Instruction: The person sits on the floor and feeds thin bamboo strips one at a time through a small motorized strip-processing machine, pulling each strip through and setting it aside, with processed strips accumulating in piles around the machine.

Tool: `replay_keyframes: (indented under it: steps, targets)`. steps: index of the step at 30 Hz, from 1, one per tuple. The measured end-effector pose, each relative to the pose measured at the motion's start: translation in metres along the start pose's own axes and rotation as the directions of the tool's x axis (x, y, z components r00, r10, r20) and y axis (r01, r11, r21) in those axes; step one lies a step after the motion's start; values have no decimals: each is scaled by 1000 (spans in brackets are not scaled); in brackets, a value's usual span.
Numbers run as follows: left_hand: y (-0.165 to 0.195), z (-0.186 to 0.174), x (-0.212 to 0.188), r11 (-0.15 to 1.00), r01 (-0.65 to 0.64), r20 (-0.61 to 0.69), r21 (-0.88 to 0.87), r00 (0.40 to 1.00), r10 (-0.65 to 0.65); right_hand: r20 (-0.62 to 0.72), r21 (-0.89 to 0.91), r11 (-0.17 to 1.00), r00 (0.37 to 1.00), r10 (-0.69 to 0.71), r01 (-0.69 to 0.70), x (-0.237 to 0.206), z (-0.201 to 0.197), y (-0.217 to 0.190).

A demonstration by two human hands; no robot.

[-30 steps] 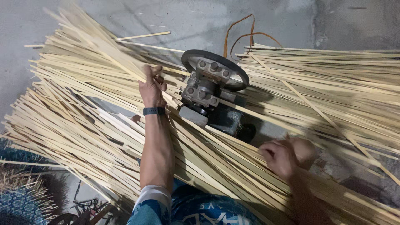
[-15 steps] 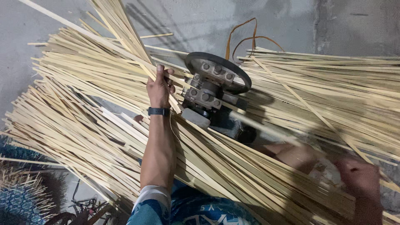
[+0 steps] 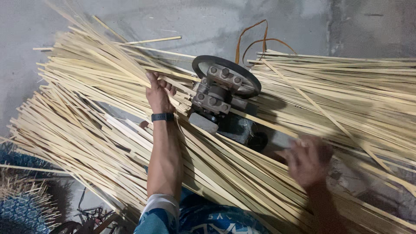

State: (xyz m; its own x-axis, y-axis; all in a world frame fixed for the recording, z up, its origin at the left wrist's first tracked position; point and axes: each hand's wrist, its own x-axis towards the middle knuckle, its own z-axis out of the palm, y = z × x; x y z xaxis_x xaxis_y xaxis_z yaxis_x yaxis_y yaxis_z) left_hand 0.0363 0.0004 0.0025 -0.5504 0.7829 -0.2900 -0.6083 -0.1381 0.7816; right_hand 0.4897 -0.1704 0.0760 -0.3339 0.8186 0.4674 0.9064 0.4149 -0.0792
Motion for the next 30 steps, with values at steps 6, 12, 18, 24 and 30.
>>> replay_keyframes:
  steps: [6,12,18,24,30]
  targets:
    - [-1,5,-4,1000,-24,37,16,999,24,740,174,870,645,194,-461,3,13,-22]
    - [4,12,-9,991,26,102,130,994,-40,458,377,861,877,146,-341,-34,26,4]
    - [7,14,-13,990,55,165,130,983,-76,619,-173,878,644,449,-445,-86,-25,97]
    - [-3,13,-11,986,55,138,154,987,-77,479,-120,905,775,412,-408,-134,-69,180]
    - [0,3,-1,983,13,23,182,1000,-17,532,-380,859,678,507,-344,-121,-49,179]
